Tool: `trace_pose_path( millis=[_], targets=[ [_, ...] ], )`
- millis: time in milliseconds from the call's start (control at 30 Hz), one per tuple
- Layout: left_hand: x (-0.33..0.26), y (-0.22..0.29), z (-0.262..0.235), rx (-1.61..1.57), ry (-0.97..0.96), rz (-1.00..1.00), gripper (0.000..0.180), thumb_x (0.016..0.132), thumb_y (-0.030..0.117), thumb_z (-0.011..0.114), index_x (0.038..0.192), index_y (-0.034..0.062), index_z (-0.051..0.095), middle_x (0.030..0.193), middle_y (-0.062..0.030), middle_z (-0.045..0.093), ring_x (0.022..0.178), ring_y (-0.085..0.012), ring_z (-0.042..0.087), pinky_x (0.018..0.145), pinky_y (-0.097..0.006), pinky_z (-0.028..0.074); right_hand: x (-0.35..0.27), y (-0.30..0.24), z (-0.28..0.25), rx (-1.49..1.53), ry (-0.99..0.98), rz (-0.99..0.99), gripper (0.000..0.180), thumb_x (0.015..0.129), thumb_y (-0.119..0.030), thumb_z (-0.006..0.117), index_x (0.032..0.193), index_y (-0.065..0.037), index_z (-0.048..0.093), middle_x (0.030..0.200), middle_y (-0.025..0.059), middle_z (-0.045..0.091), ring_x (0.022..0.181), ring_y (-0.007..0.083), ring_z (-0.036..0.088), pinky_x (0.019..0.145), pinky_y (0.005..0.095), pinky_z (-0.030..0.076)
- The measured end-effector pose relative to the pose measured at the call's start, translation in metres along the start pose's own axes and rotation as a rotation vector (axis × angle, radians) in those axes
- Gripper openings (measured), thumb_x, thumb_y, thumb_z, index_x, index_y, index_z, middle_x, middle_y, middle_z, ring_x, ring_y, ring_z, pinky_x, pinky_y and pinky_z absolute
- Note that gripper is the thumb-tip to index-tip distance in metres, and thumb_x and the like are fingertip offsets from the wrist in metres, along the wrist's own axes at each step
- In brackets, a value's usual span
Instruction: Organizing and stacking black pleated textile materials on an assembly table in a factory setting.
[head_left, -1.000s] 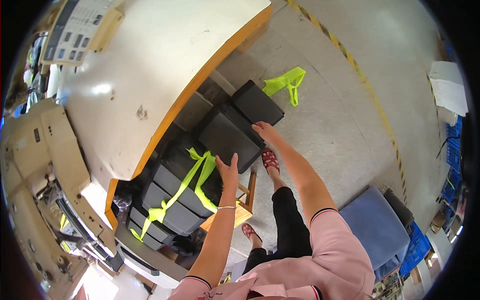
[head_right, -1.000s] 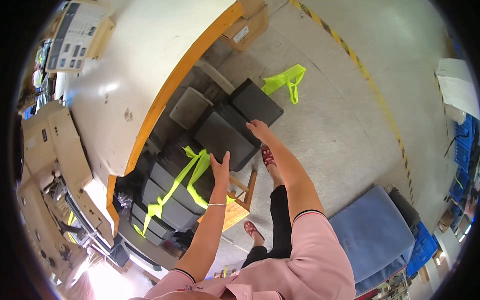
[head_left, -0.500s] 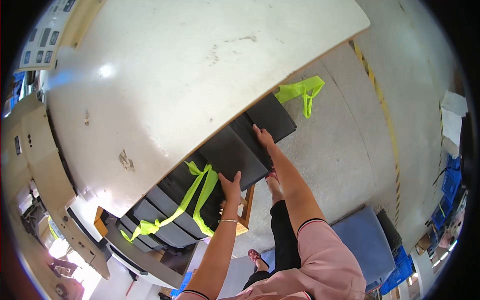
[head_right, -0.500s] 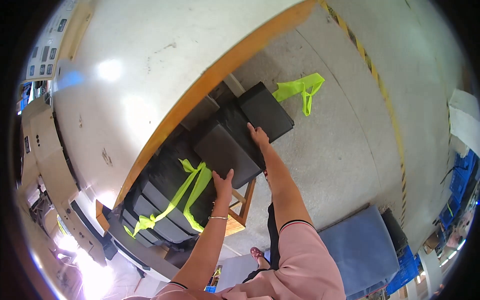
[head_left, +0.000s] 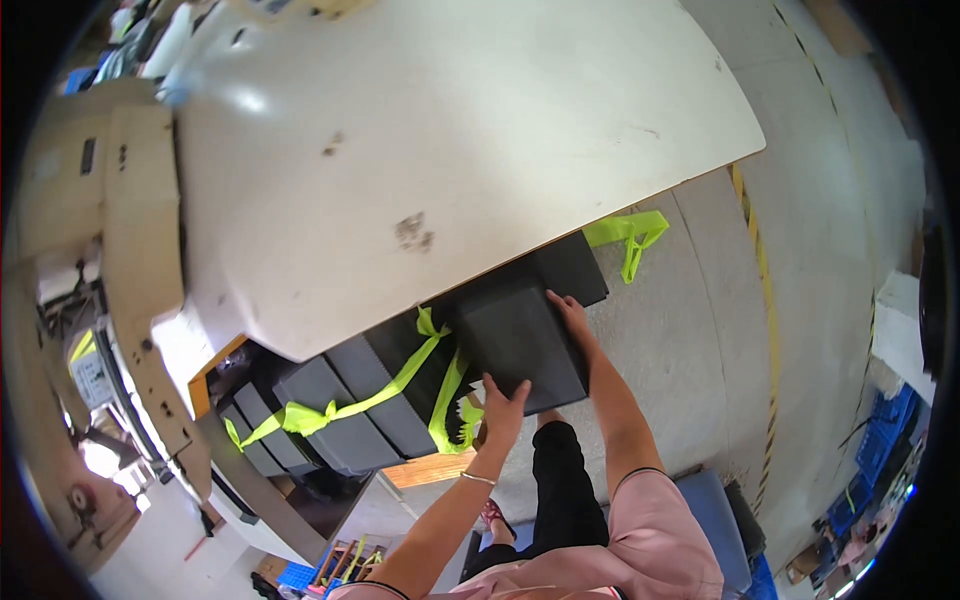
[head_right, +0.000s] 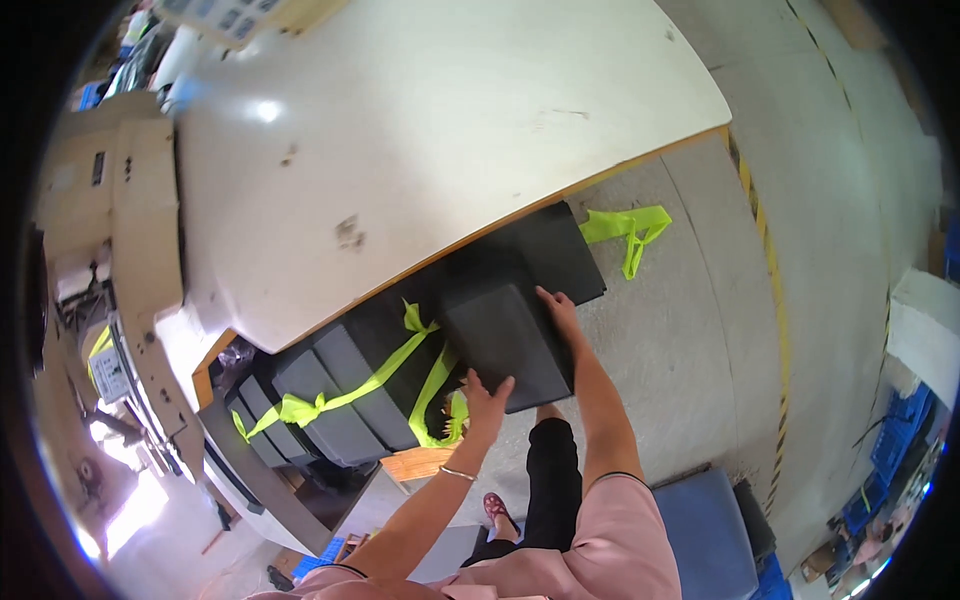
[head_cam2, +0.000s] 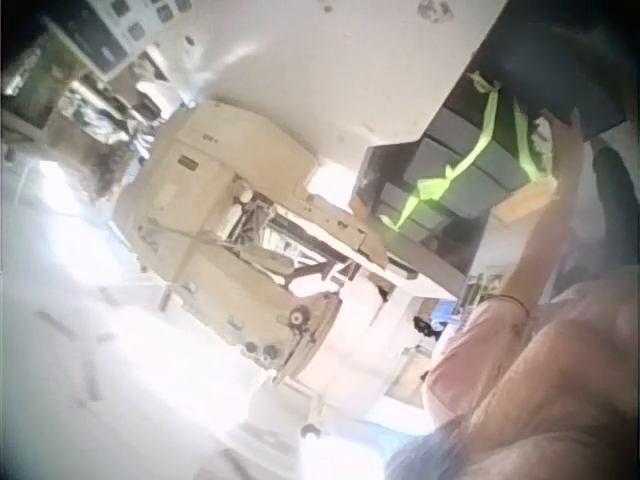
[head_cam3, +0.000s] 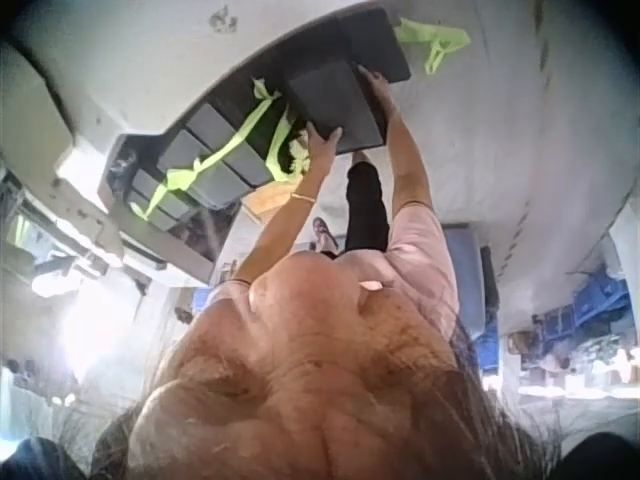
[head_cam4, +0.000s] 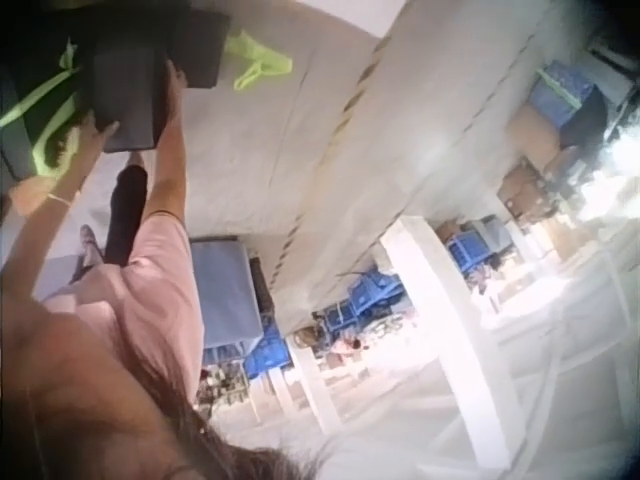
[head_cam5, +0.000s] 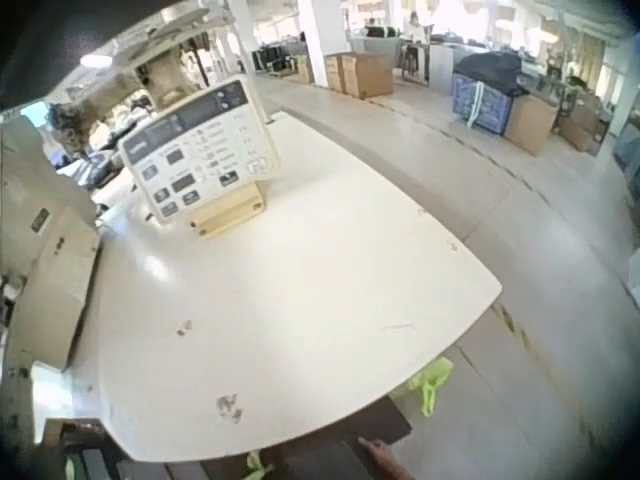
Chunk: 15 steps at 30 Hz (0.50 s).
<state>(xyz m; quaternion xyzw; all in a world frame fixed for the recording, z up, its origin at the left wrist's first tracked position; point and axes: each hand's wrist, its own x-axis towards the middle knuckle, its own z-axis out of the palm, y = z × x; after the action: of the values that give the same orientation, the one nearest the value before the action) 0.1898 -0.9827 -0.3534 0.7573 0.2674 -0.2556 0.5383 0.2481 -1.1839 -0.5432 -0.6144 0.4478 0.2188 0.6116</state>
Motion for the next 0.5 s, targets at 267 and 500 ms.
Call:
trace_pose_path(
  millis=[267, 500],
  targets=[
    [-0.119, 0.072, -0.029, 0.41, -0.18, 0.389, 0.09, 0.089, 0.028, 0.081, 0.157, -0.0043, 0.033, 0.149, -0.0266, 0.052, 0.134, -0.0417, 0.054, 0.113, -0.045, 0.044, -0.215, 0.082, -0.09, 0.392, -0.183, -0.101, 0.056, 0.098, -0.058, 0.065, 0.106, -0.003, 0.072, 0.098, 0.0034, 0.072, 0.09, 0.0167, 0.066, 0.082, 0.0329, 0.053],
    [-0.224, 0.084, -0.129, 0.295, -0.313, 0.707, 0.089, 0.087, 0.029, 0.079, 0.158, -0.0002, 0.036, 0.148, -0.0213, 0.054, 0.131, -0.0431, 0.053, 0.114, -0.048, 0.041, -0.372, 0.126, -0.074, 0.352, -0.247, -0.165, 0.054, 0.099, -0.056, 0.064, 0.11, -0.003, 0.071, 0.101, 0.0035, 0.072, 0.091, 0.0166, 0.067, 0.083, 0.033, 0.053]
  ],
)
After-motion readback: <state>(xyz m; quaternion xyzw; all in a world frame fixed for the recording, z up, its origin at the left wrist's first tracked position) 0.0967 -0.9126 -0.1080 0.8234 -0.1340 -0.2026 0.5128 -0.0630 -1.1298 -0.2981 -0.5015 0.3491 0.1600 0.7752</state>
